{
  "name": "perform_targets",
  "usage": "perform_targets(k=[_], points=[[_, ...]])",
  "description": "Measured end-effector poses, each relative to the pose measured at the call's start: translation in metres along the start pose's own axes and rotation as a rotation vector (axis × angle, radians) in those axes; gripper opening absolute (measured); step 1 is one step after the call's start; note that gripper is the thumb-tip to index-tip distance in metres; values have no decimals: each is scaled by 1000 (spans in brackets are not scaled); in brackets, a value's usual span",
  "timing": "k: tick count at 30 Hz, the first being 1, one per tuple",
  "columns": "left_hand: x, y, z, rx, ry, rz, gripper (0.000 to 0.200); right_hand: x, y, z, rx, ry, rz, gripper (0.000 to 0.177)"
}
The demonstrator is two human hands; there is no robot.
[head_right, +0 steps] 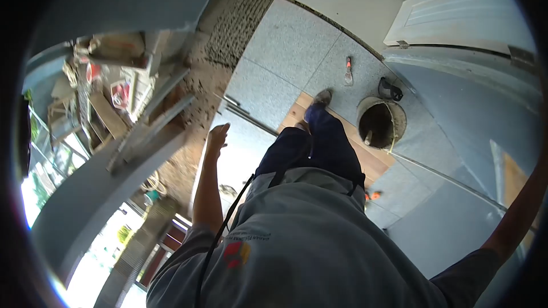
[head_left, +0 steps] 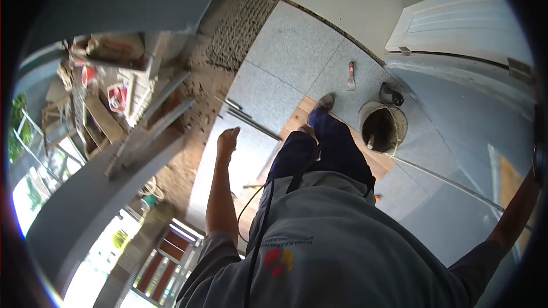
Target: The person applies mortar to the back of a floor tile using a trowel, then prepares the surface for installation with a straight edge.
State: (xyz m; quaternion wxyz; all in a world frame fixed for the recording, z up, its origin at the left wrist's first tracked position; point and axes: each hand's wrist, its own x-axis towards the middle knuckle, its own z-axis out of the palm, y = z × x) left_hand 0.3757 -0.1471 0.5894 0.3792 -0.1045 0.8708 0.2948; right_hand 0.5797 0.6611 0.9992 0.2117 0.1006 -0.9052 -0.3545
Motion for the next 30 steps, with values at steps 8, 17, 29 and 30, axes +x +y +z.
perform_targets(k=[8,17,29,30], points=[[-92,-136,32,-334,-132,-356,62,24,-133,-9,183,-202,167,35],[-247,-340,87,-756,151,-604,54,-4,-364,-9,838,-568,389,35],[-354,-415,242,-1175,187,-715,63,-109,-495,-14,1224,-1104,70,31],[-360,-415,252,-1202,197,-728,64,-103,-501,-17,1220,-1142,37,31]])
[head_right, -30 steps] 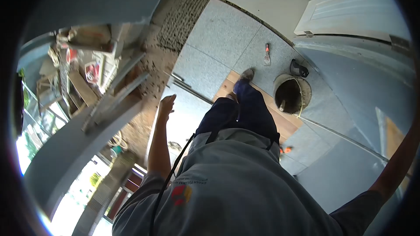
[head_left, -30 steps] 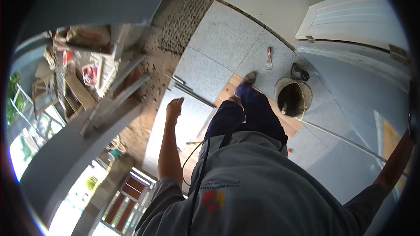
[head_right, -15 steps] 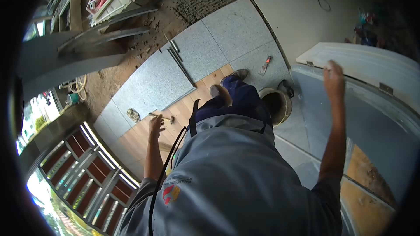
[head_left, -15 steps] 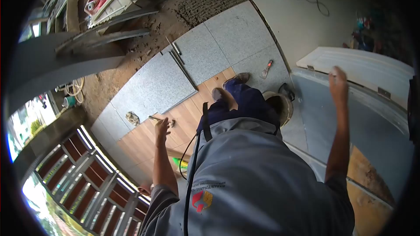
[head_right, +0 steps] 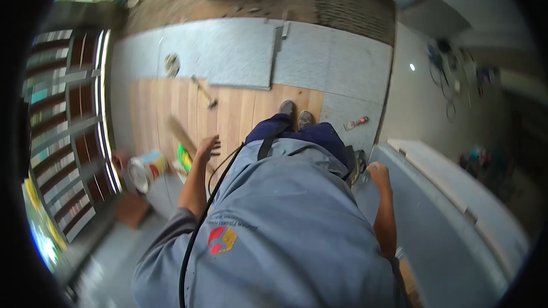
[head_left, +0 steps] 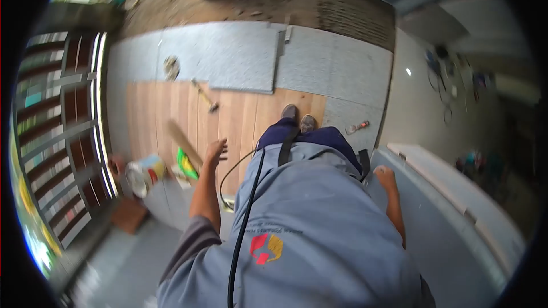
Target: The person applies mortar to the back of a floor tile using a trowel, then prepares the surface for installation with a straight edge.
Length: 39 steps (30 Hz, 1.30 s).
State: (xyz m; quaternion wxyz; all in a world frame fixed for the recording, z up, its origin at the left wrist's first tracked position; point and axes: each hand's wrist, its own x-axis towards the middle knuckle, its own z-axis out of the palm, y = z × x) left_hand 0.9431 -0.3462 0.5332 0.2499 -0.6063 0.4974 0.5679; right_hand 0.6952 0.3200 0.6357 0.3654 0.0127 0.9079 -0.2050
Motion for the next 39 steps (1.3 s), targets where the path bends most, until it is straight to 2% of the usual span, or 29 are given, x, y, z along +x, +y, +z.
perform_targets(k=[3,6,7,10,11,14,15,17,19,22,24,25,27,29,31,34,36,38,39], points=[[-12,-45,10,-131,41,-1,62,28,14,13,-16,-56,-26,31],[-39,-88,29,-171,27,-56,58,56,13,-6,-121,-129,-53,31],[-47,-102,37,-178,42,-81,53,65,10,-17,-119,-145,-2,30],[-66,-140,51,-216,24,-126,49,78,-5,-45,-27,-59,-32,29],[-72,-151,57,-304,27,-139,38,80,-13,-52,-38,-61,-28,29],[-65,-201,65,-482,-71,-114,26,84,-36,-65,-55,-76,-28,28],[-64,-216,70,-481,-74,-24,21,87,-40,-66,-53,-92,-40,28],[-90,-219,78,-381,-56,4,21,95,-38,-63,-13,-103,-51,25],[-112,-212,76,-575,-11,-167,22,104,-26,-56,34,-156,-18,22],[-92,-258,59,-677,-90,-191,23,117,-36,-38,10,-215,-69,19],[-74,-285,54,-651,-16,-170,23,113,-51,-29,72,-244,-7,23],[-88,-275,53,-653,68,-164,24,117,-47,-23,71,-263,-1,23],[-98,-261,44,-644,164,-151,28,102,-70,-17,52,-299,-5,22],[-89,-271,34,-634,200,-143,33,77,-118,-12,-122,-350,-116,21],[-87,-289,23,-654,210,-139,35,102,-105,8,-101,-413,-247,21],[-94,-327,12,-719,224,-182,36,136,-131,33,-163,-492,-375,19],[-106,-356,1,-773,245,-218,37,134,-167,57,-167,-477,-309,19],[-120,-373,-10,-826,252,-240,38,117,-230,84,-108,-375,-105,19],[-120,-381,-15,-844,274,-257,39,116,-248,92,-99,-390,-164,17]])
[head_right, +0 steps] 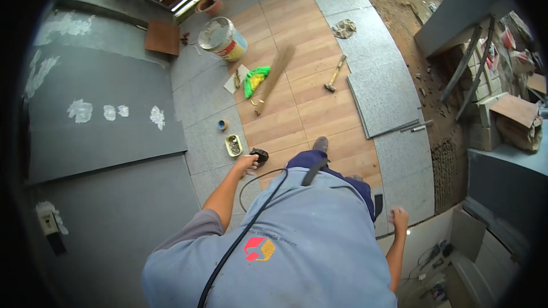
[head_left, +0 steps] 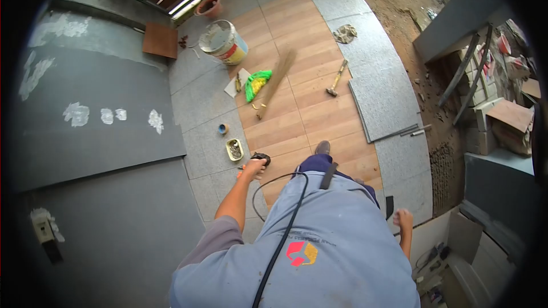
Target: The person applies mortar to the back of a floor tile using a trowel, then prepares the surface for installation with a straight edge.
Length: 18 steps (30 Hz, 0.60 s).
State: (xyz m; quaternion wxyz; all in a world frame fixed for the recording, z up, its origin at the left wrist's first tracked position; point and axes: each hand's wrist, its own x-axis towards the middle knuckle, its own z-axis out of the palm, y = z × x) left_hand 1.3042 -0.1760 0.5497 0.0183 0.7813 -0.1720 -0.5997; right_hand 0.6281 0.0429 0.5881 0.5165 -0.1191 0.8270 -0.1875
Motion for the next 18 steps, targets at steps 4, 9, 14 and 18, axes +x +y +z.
perform_targets(k=[4,9,14,18], points=[[11,-10,-30,-58,-2,-25,43,0,-83,32,-56,-35,-124,24],[19,4,-30,-126,-16,-2,41,-11,-125,51,-108,-57,-113,26],[1,12,-11,-244,9,44,39,26,-129,48,-141,-114,6,25],[-17,-10,-2,-302,43,15,35,82,-148,51,-235,-190,47,22]])
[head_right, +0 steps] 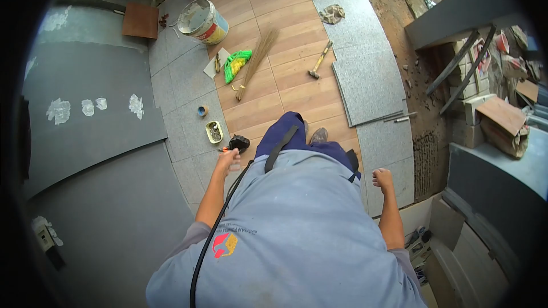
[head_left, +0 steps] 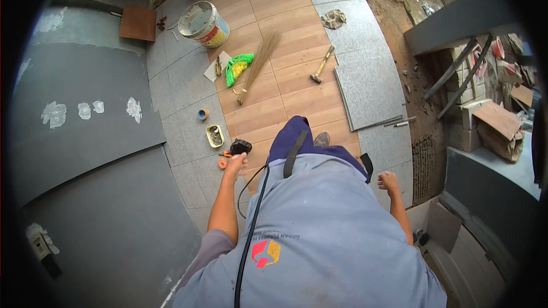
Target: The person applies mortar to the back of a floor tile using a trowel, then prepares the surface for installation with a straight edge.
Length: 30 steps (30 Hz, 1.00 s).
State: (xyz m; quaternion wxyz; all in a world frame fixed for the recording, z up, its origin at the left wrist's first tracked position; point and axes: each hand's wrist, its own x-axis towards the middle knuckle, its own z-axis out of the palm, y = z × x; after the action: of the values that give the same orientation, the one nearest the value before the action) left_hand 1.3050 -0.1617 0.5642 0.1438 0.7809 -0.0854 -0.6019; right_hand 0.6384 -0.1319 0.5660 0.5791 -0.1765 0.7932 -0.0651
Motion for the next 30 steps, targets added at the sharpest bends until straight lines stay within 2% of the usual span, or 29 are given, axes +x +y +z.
perform_targets(k=[5,8,12,15,17,18,20,23,26,29,30], points=[[6,-51,-10,-36,35,-158,31,24,-107,9,-106,-19,-142,20],[-2,-21,-10,0,4,-202,33,48,-182,16,-184,8,-211,21],[27,56,-26,-45,25,-225,35,71,-277,35,-157,57,-213,23],[94,120,-65,98,-38,-108,35,79,-340,65,-137,40,-182,23],[132,170,-94,-150,16,-66,31,81,-374,85,-150,-3,-202,23],[142,211,-108,-124,45,-60,28,87,-385,95,-138,-29,-213,23],[132,295,-128,-102,145,108,28,89,-414,112,-168,-31,-214,25],[133,376,-153,-95,182,305,36,99,-454,127,-217,-85,-191,26],[134,432,-156,-78,199,344,38,118,-494,135,-245,-95,-145,27],[158,452,-144,-73,222,331,38,158,-536,134,-243,-128,-109,24],[168,455,-137,-102,213,270,38,169,-556,135,-262,-134,-112,24]])
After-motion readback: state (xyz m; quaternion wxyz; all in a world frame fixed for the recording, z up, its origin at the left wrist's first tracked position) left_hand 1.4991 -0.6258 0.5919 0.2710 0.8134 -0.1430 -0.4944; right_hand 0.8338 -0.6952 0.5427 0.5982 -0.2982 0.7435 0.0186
